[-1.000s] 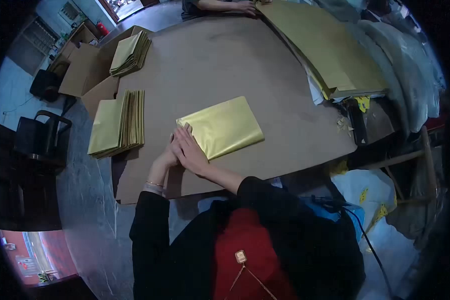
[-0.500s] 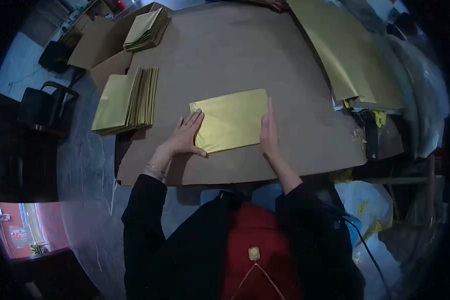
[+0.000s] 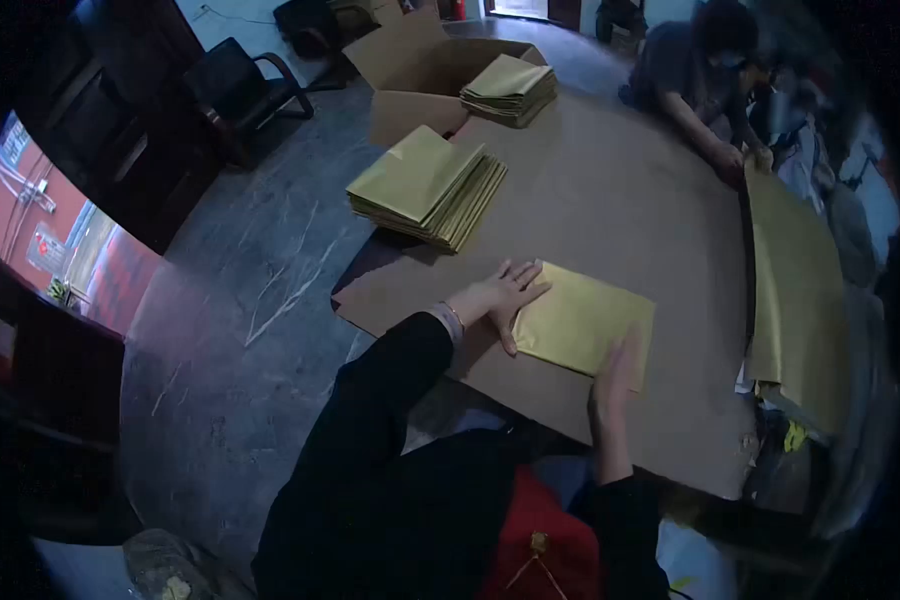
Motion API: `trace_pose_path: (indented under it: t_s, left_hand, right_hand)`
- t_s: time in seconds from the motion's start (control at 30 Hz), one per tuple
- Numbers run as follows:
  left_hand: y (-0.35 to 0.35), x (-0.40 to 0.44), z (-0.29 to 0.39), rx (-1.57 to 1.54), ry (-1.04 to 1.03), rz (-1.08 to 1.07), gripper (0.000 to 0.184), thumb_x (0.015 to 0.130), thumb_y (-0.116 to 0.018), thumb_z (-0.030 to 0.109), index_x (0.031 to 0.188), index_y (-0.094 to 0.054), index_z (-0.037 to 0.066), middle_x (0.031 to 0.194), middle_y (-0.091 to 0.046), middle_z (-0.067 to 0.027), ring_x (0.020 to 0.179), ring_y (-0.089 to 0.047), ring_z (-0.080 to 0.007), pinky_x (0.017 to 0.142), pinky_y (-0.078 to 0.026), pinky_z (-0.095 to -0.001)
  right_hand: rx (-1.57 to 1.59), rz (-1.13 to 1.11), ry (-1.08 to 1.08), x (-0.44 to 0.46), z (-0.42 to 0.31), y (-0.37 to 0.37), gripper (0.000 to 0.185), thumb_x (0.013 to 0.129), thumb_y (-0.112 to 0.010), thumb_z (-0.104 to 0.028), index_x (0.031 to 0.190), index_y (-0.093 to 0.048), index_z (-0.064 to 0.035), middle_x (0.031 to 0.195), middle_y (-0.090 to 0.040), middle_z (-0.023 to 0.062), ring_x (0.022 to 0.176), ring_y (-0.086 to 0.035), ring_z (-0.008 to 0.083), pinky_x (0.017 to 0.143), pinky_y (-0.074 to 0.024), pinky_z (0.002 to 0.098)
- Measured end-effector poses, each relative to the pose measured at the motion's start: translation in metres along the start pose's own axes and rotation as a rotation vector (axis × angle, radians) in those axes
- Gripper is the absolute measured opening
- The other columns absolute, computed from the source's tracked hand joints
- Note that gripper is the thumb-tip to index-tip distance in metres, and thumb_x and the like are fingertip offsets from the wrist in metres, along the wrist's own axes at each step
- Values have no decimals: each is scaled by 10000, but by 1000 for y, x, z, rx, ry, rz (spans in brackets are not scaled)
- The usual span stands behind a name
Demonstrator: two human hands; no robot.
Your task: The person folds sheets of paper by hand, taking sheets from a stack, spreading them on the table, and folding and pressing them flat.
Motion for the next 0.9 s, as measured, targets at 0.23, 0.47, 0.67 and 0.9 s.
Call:
trace_pose_path:
  t_s: [0.23,0.47,0.67,0.9]
  left_hand:
    - [-7,14,-9,145,12,141,1445,275,-795,675,1452,-178,108,1467,-119,-297,1374,-107,-428,1092,-103,-557]
    - [0,3,10,143,64,88,1408,301,-830,623,1444,-198,98,1474,-103,-283,1368,-105,-435,1098,-92,-549]
    - [-45,-5,32,-1011,-183,808,1011,696,-754,432,1423,-186,16,1458,-137,-300,1380,-145,-356,1095,-197,-417]
    - [-44,44,8,-951,852,714,508,790,-642,398,1018,-581,-52,1011,-606,-212,996,-588,-318,838,-453,-417]
  right_hand:
    - [-569,-527,524,-66,-75,-56,568,920,-447,-304,1381,-308,-2,1464,-267,168,1371,-227,286,1088,-193,490]
    - [-915,-461,198,-67,-25,30,552,976,-330,-343,1429,-245,-41,1503,-217,98,1394,-175,218,1112,-134,445]
    - [-1115,-427,39,-68,13,54,546,999,-247,-346,1453,-171,-52,1523,-157,77,1404,-137,211,1123,-93,442]
    - [-1091,-390,8,-67,-18,49,520,1003,-252,-328,1441,-209,-52,1519,-172,73,1402,-135,199,1130,-101,403]
Point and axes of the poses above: each hand's wrist, its own x-axis towards the middle knuckle, its own y-axis out of the back of the hand, z = x × y, the point moved 2 cm from there along x, towards the middle knuckle
